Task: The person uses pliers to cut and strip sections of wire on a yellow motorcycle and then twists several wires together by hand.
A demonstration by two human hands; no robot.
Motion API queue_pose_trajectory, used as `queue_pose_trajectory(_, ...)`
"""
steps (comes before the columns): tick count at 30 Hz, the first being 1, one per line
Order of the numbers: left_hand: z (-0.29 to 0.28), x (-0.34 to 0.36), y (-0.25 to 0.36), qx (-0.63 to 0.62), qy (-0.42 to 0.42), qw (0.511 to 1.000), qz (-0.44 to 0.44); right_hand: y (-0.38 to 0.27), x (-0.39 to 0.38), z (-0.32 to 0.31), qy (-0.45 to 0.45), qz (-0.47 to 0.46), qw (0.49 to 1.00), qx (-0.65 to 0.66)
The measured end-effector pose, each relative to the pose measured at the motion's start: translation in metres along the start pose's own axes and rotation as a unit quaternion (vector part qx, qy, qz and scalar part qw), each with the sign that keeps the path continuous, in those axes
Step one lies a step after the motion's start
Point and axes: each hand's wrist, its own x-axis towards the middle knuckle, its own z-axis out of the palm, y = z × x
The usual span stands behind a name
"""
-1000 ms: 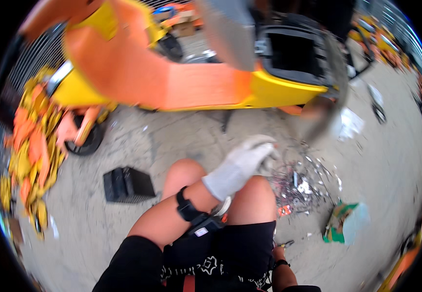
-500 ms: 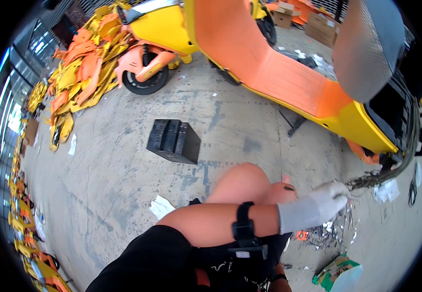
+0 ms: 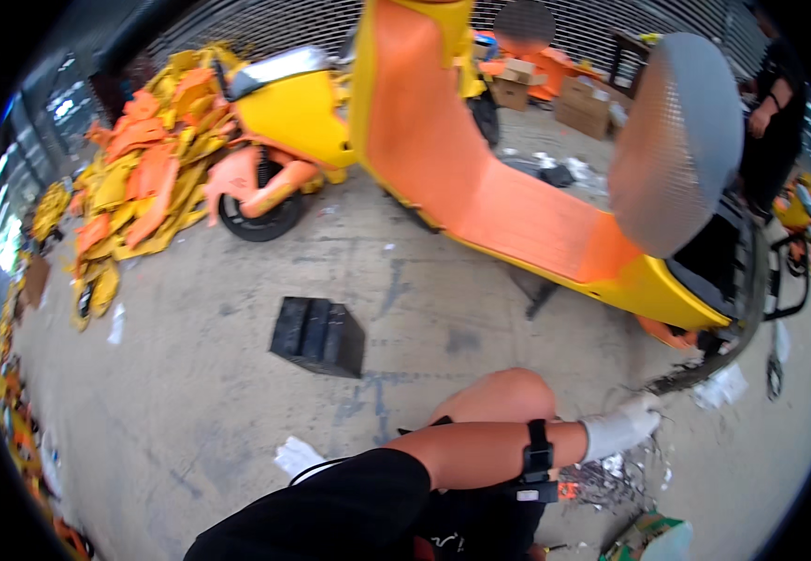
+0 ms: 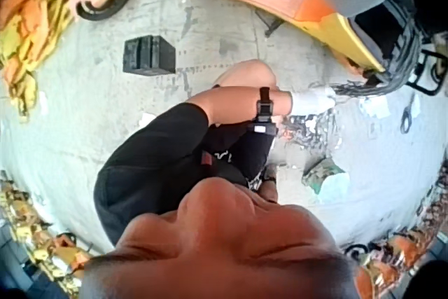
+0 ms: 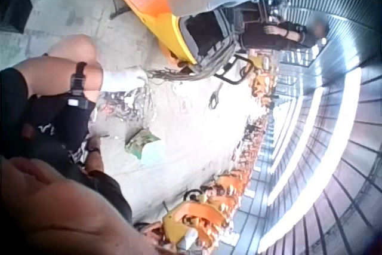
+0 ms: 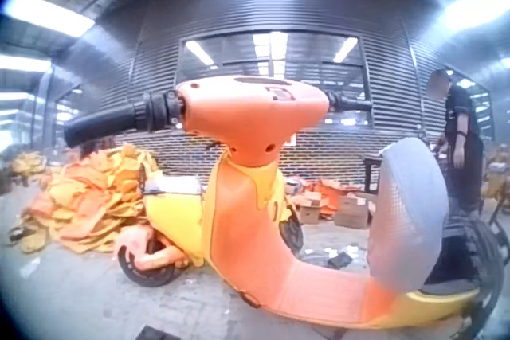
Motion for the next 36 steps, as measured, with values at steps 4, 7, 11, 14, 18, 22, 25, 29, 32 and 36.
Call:
queue_pose_trajectory(4, 0.005, 0.027, -0.009, -0.091, -0.014, 0.992, -0.084, 0.016, -0.02, -0.04, 0.055, 0.03, 0.996, 0.066)
queue_pose_trajectory(7, 0.012, 0.042, -0.019, -0.107, -0.044, 0.987, -0.11, 0.038, -0.044, -0.074, 0.105, 0.061, 0.984, 0.126)
queue_pose_trajectory(11, -0.001, 0.026, 0.012, -0.121, -0.065, 0.983, -0.124, 0.047, -0.071, -0.117, 0.165, 0.065, 0.963, 0.203)
queue_pose_trajectory(14, -0.006, 0.026, 0.012, -0.13, -0.072, 0.983, -0.108, 0.038, -0.089, -0.15, 0.191, 0.04, 0.942, 0.274)
queue_pose_trajectory(18, 0.001, 0.032, -0.008, -0.137, -0.089, 0.983, -0.083, 0.042, -0.084, -0.201, 0.216, -0.074, 0.893, 0.387)
queue_pose_trajectory(22, -0.018, 0.031, 0.018, -0.176, -0.052, 0.978, -0.097, -0.091, -0.179, -0.214, 0.19, -0.273, 0.835, 0.439)
queue_pose_trajectory(25, -0.023, 0.038, 0.029, -0.257, -0.023, 0.959, -0.121, -0.175, -0.264, -0.215, 0.245, -0.312, 0.825, 0.403)
queue_pose_trajectory(29, -0.027, 0.038, 0.046, -0.269, -0.014, 0.959, -0.091, -0.201, -0.304, -0.228, 0.004, -0.453, 0.769, 0.451)
queue_pose_trajectory(32, -0.019, 0.043, 0.039, -0.179, -0.027, 0.977, -0.108, -0.247, -0.324, -0.205, -0.147, -0.506, 0.719, 0.453)
queue_pose_trajectory(36, -0.02, 0.051, 0.026, -0.156, -0.036, 0.981, -0.11, -0.295, -0.343, -0.166, -0.212, -0.498, 0.69, 0.481)
